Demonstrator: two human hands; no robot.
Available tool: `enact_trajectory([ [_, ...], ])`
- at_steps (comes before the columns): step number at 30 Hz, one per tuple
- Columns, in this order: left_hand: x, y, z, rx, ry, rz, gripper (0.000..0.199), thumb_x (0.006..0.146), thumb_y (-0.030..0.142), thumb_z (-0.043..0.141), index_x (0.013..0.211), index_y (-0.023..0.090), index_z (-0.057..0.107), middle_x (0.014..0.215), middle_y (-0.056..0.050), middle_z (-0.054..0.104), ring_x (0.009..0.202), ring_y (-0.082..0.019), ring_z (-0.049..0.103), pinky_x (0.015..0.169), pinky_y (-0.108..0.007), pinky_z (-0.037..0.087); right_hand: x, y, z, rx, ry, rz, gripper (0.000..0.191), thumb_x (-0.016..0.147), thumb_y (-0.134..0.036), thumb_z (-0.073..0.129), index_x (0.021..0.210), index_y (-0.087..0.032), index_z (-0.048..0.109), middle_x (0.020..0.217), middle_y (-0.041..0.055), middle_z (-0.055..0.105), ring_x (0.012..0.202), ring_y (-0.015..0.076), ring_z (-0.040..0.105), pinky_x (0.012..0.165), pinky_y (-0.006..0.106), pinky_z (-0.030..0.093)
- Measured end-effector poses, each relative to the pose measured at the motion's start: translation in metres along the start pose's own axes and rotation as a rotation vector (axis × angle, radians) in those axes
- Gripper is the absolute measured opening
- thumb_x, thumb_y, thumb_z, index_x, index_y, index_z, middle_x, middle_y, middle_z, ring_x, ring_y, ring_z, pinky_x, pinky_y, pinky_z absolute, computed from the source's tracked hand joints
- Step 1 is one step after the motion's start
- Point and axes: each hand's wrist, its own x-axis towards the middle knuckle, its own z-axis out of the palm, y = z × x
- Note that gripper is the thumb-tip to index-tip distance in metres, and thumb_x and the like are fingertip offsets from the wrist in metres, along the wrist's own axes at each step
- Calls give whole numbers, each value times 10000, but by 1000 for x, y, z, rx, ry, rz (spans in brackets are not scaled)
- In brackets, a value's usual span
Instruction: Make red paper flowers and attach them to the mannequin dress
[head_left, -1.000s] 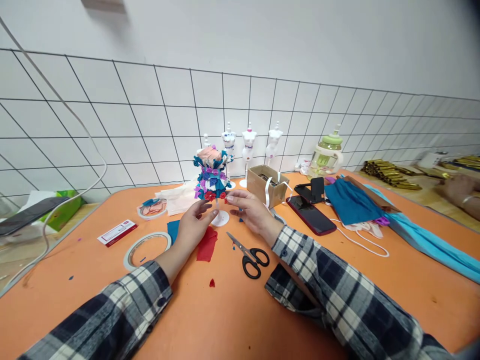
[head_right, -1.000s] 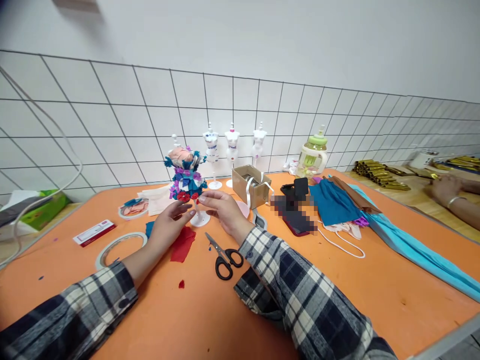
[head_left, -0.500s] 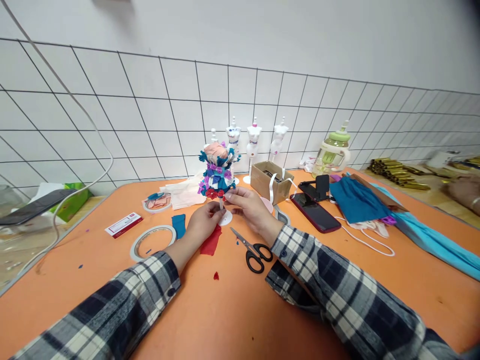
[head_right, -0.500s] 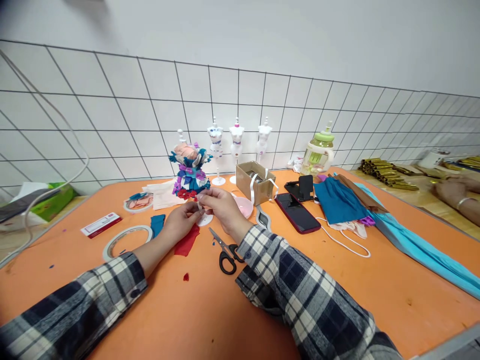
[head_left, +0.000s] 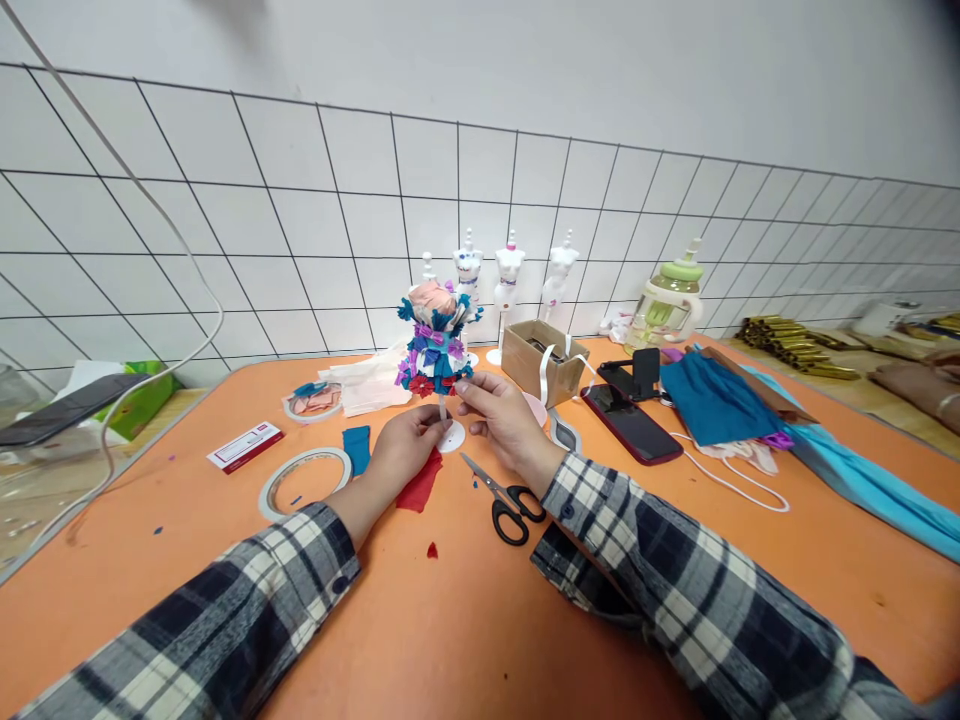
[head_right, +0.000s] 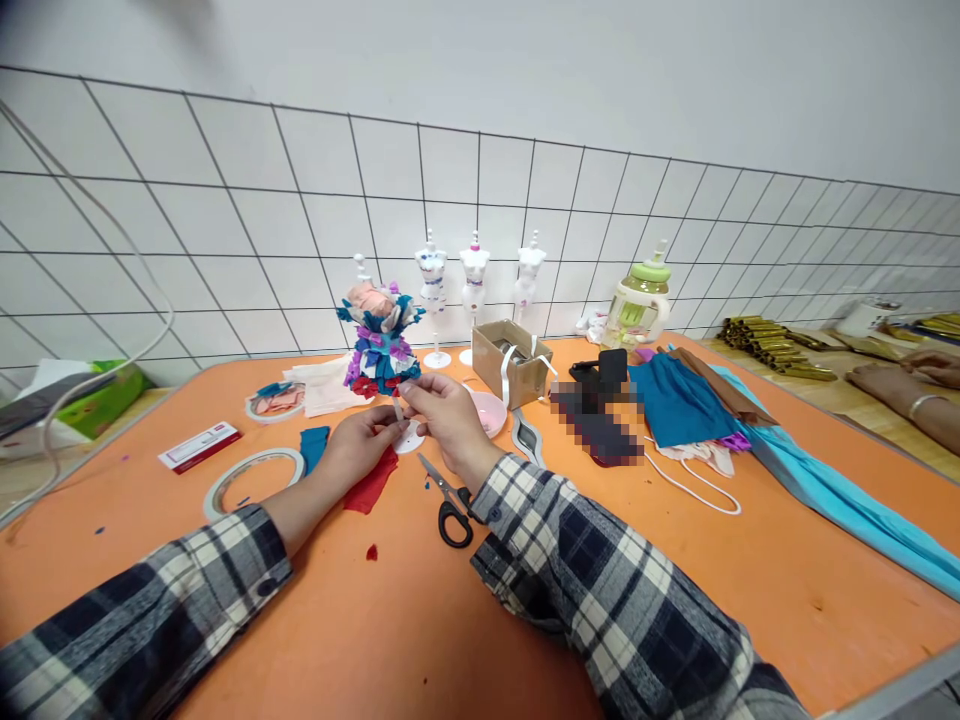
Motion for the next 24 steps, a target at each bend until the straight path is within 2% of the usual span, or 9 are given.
enact_trajectory([
  [6, 0, 0, 2, 13, 1, -2, 353, 837, 445, 540, 1014, 211, 737, 856, -42, 768, 766, -242, 671, 664, -295, 462, -3, 1, 5, 72, 97, -18, 422, 601, -358, 796, 852, -224, 484, 674, -84, 535, 541, 64, 500, 398, 154, 304],
  [10, -1, 0, 2, 12, -4, 1, 352, 838, 440, 542, 1014, 211, 741, 874, -45, 772, 770, -241, 675, 665, -294, 452, -5, 4, 10, 93, 150, -56, 370, 615, -316, 748, 796, -231, 437, 645, -101, 484, 516, 55, 444, 406, 154, 344],
  [14, -2, 1, 2, -3, -15, -3, 357, 845, 448, 544, 1038, 218, 738, 834, -30, 771, 741, -234, 675, 634, -285, 444, -8, 5, 12, 90, 119, -53, 267, 634, -302, 727, 815, -211, 554, 739, -51, 570, 583, 69, 481, 428, 162, 372],
  [17, -2, 1, 2, -14, -24, 1, 372, 852, 451, 541, 1068, 220, 736, 855, -33, 775, 765, -238, 685, 644, -287, 452, -10, 6, 12, 102, 108, -45, 283, 632, -306, 743, 872, -201, 637, 806, -8, 634, 624, 88, 506, 426, 172, 352],
  [24, -1, -1, 2, -17, -25, 7, 370, 854, 443, 544, 1080, 219, 733, 820, -24, 770, 728, -230, 681, 642, -287, 451, -10, 9, 8, 161, 140, -34, 283, 612, -314, 764, 857, -202, 680, 792, -7, 616, 642, 93, 513, 432, 171, 375],
])
